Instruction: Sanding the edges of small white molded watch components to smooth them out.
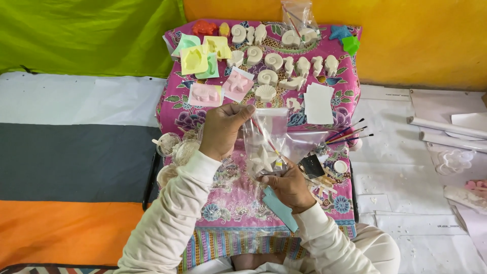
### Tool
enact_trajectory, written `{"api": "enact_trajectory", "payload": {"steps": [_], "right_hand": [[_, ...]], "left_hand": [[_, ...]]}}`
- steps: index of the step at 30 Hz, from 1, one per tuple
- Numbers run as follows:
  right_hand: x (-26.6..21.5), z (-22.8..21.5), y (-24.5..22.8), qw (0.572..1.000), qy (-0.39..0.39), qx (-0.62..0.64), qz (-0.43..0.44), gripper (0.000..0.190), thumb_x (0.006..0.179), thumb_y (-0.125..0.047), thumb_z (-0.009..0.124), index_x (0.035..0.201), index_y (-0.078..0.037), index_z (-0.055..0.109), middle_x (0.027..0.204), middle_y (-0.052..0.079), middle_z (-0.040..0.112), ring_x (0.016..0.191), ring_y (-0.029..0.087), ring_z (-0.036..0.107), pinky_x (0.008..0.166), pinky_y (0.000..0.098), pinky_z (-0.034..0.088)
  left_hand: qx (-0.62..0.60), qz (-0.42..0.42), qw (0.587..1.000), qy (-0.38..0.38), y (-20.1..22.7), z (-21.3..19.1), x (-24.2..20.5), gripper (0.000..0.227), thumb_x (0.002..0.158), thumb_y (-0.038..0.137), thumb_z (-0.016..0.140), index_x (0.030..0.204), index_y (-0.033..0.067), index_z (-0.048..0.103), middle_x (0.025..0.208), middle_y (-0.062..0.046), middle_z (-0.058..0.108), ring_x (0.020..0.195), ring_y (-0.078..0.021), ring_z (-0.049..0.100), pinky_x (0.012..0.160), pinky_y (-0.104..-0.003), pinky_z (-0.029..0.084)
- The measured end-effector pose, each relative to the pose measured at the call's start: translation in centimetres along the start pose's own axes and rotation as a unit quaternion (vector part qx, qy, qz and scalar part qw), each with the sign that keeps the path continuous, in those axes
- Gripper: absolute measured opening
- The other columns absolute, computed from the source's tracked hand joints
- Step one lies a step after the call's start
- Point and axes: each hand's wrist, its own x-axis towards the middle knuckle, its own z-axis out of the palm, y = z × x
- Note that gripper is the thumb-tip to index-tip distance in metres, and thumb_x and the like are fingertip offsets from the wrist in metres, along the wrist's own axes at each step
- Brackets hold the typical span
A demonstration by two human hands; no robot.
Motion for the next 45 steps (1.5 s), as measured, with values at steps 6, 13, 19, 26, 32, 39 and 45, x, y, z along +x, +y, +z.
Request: {"api": "enact_trajectory", "payload": {"steps": [6,13,19,26,32,39,45], "right_hand": [[-0.1,-1.2,0.4,0.999,-0.025,0.02,-0.008,0.057,0.07,0.016,0.079,0.125,0.011,0.064,0.108,0.03,0.073,0.096,0.043,0.074,0.078,0.0549,0.066],[-1.0,0.1,-0.3,0.952,-0.099,0.261,0.123,0.1,0.08,-0.085,0.059,0.13,0.001,0.063,0.129,0.032,0.066,0.108,0.053,0.068,0.085,0.0598,0.062],[-0.5,0.5,1.5,0.934,-0.018,0.286,0.215,0.077,0.098,-0.057,0.047,0.139,0.007,0.056,0.144,0.032,0.056,0.104,0.049,0.07,0.075,0.0492,0.068],[-0.1,-0.9,2.8,0.962,-0.05,0.231,0.138,0.053,0.088,-0.006,0.066,0.139,0.001,0.053,0.129,0.032,0.065,0.101,0.045,0.073,0.077,0.0461,0.066],[-0.1,-0.3,3.0,0.979,-0.063,0.16,0.105,0.065,0.083,-0.006,0.072,0.144,-0.005,0.049,0.135,0.027,0.064,0.113,0.045,0.068,0.091,0.0564,0.06],[-0.2,0.7,1.8,0.981,-0.075,0.152,0.091,0.057,0.081,-0.01,0.077,0.134,-0.004,0.056,0.128,0.029,0.068,0.102,0.044,0.073,0.081,0.0518,0.065],[-0.6,-0.8,1.8,0.946,-0.04,0.262,0.186,0.043,0.097,-0.033,0.058,0.121,0.002,0.064,0.123,0.031,0.068,0.086,0.038,0.077,0.063,0.0403,0.069]], "left_hand": [[-0.018,-0.016,1.0,0.004,-0.7,-0.3,0.5,0.03,0.088,0.022,0.085,0.09,-0.0051,0.072,0.066,-0.01,0.061,0.064,-0.0201,0.07,0.058,-0.043,0.065],[-0.101,-0.043,0.993,-0.035,-1.5,0.6,0.3,0.022,0.09,0.021,0.082,0.089,0.0019,0.07,0.07,-0.009,0.064,0.064,-0.0218,0.073,0.06,-0.042,0.067],[-0.184,-0.069,0.978,-0.067,-4.3,0.5,1.1,0.022,0.093,0.022,0.079,0.085,0.0065,0.066,0.071,-0.013,0.068,0.066,-0.0254,0.075,0.057,-0.041,0.066],[-0.367,-0.054,0.911,-0.179,-6.0,-0.7,1.8,0.025,0.105,0.032,0.062,0.096,0.0087,0.067,0.085,-0.006,0.072,0.088,-0.0252,0.077,0.087,-0.047,0.064],[-0.486,-0.05,0.789,-0.373,-10.6,-3.3,4.0,0.035,0.114,0.042,0.038,0.106,0.0151,0.058,0.104,-0.006,0.071,0.114,-0.0335,0.072,0.11,-0.065,0.046],[-0.499,-0.048,0.774,-0.386,-12.8,-3.9,5.3,0.034,0.113,0.044,0.038,0.107,0.0158,0.057,0.103,-0.007,0.07,0.115,-0.0372,0.071,0.107,-0.066,0.049],[-0.174,0.004,0.985,0.015,-6.9,0.2,2.2,0.026,0.095,0.031,0.078,0.09,0.0059,0.071,0.077,-0.013,0.074,0.07,-0.0247,0.077,0.066,-0.039,0.066]]}}
